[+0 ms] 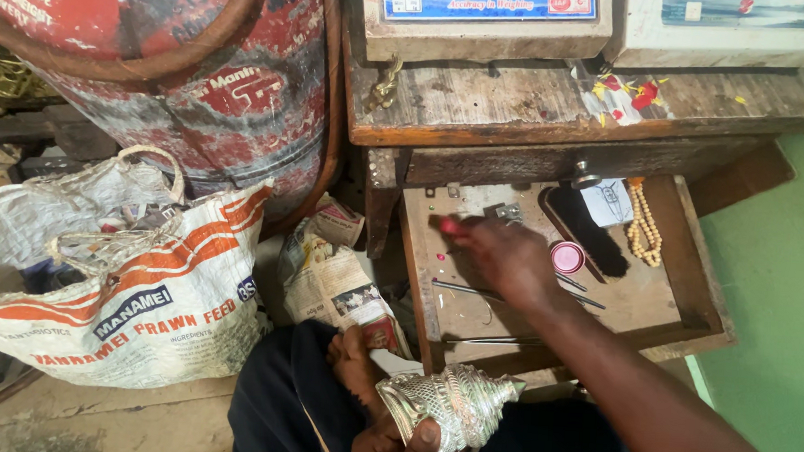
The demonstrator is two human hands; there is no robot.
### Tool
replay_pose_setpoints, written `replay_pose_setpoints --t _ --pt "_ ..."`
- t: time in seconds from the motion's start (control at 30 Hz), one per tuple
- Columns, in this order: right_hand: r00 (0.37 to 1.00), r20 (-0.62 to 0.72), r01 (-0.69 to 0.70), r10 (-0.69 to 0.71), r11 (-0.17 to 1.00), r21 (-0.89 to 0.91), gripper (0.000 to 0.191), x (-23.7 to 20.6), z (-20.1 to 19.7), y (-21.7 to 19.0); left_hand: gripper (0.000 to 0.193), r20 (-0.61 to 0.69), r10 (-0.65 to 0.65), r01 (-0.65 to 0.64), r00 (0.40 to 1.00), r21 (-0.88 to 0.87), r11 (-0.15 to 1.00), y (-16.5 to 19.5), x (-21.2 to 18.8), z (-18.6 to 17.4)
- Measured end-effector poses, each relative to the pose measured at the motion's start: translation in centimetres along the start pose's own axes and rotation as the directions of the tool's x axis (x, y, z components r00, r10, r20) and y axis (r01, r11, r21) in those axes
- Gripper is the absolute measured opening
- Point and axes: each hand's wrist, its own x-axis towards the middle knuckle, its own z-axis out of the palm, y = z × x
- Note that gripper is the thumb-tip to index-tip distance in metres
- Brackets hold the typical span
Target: The person sits on the floor and uses pliers to adjust a silver-colored metal object. They then pick up small colored beads from a drawer and insert them into the object. The person continues to manipulate the object with pliers and a metal rod, working on its surface.
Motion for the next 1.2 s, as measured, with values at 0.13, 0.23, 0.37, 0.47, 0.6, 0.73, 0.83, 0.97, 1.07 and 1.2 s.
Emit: replay_pose_setpoints --t 0.13,0.23,0.37,0.47,0.6,0.73,0.83,0.97,1.07,1.2 --pt "0.863 0.001 -0.48 0.505 0.82 0.311 0.021 -0.6 -0.3 0.9 0.04 -0.006 -0.148 0.148 0.989 -0.025 0.989 0.2 -0.1 -0.1" --pt "0.692 0.167 -0.701 0.702 0.6 0.385 0.019 -1.0 -0.4 1.3 0.04 0.028 -0.048 0.048 0.998 -0.022 0.999 0.0 -0.3 0.1" --pt "0.692 0.189 -0.632 0.697 0.457 0.626 0.019 -0.9 -0.2 1.5 0.039 0.057 0.036 -0.036 0.998 0.0 0.999 -0.5 -0.5 0.0" --pt "0.802 0.081 -0.548 0.592 0.675 0.494 0.02 -1.8 0.0 1.6 0.038 -0.03 -0.062 0.062 0.998 -0.004 0.998 -1.0 -0.7 -0.2" --pt "0.942 0.122 -0.326 0.314 0.94 0.096 0.028 -5.2 -0.7 1.3 0.038 -0.019 -0.162 0.16 0.987 -0.099 0.982 -1.3 -0.7 -0.6" --pt "0.962 0.166 -0.197 0.215 0.973 -0.12 0.039 -8.0 -1.3 2.2 0.036 0.042 -0.049 0.051 0.998 -0.061 0.997 -1.3 -0.6 -0.5" --pt "0.909 0.15 -0.373 0.389 0.919 -0.126 0.019 -8.2 -1.6 3.8 0.036 0.041 -0.015 0.017 0.999 -0.062 0.998 -1.1 -0.6 -0.1" --pt "0.95 0.126 -0.269 0.285 0.955 -0.129 0.031 -7.5 -1.5 3.8 0.036 0.029 0.023 -0.022 0.999 -0.034 0.999 -0.9 -1.0 0.7" --pt "0.97 0.17 -0.172 0.174 0.985 -0.026 0.028 -6.3 -0.9 2.1 0.039 -0.002 -0.039 0.039 0.999 -0.04 0.998 -0.7 -1.2 1.0" --pt "0.954 0.281 -0.113 0.102 0.993 0.025 0.03 -3.5 -0.4 0.4 0.043 -0.083 -0.111 0.118 0.99 0.075 0.99 -0.4 -1.0 0.8"
